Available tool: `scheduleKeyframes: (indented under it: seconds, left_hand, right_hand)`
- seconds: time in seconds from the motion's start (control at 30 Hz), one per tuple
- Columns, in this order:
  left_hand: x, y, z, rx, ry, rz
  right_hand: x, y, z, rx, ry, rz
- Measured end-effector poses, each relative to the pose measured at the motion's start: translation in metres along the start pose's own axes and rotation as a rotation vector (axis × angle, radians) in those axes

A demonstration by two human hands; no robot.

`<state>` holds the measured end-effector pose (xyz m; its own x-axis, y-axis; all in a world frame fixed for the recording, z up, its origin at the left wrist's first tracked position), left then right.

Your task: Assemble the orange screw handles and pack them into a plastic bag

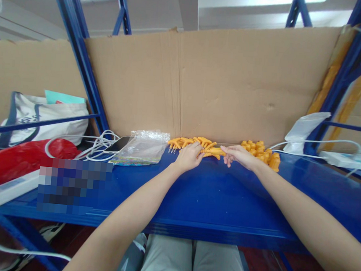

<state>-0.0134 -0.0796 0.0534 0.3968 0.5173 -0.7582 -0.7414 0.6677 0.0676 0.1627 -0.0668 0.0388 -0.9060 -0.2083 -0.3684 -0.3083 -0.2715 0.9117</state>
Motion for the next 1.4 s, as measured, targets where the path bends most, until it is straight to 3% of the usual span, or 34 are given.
scheduleKeyframes:
  seconds: [0.3, 0.53, 0.73, 0.9, 1.03, 1.13, 1.2, 1.3, 1.4]
  left_hand:
    - [-0.001, -0.002, -0.001, -0.015, -0.006, 0.015]
    - [-0.002, -0.007, -0.001, 0.038, 0.015, 0.116]
    - [0.0, -0.003, 0.001, 0.014, 0.019, 0.082]
    - [0.005, 0.001, 0.0, -0.005, -0.028, -0.08]
    - [0.01, 0.004, -0.002, -0.008, -0.06, -0.163]
    - [0.018, 0.008, -0.003, -0.024, -0.003, -0.155]
    - [0.029, 0.009, -0.004, -0.017, 0.099, -0.128]
    - [0.047, 0.006, -0.006, 0.015, 0.297, -0.096]
    - [0.055, 0.003, -0.007, 0.025, 0.391, -0.088]
  right_hand:
    - [0.001, 0.001, -0.003, 0.019, -0.008, 0.099]
    - [0.011, -0.019, 0.002, 0.18, 0.014, 0.275]
    - [0.012, -0.018, 0.002, 0.23, 0.016, 0.325]
    - [0.006, -0.004, -0.001, 0.22, -0.18, 0.408]
    - [-0.015, 0.004, -0.001, 0.123, -0.419, 0.421]
    - [-0.038, 0.005, -0.003, 0.006, -0.63, 0.193]
    - [-0.047, 0.009, -0.007, -0.081, -0.727, -0.152]
    - [-0.039, 0.014, -0.009, -0.134, -0.689, -0.729]
    - [-0.021, 0.013, -0.009, -0.076, -0.567, -1.106]
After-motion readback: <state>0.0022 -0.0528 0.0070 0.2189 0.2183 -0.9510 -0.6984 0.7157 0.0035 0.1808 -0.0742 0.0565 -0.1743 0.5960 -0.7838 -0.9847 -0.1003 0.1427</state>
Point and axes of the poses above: each hand's wrist, its own z-axis towards the middle knuckle, its own x-axis out of the palm, y = z × x, the point moved 6 cm from there along z, towards the middle knuckle, and after that the axes turned 1 degree about x, right-handed, at the moved point
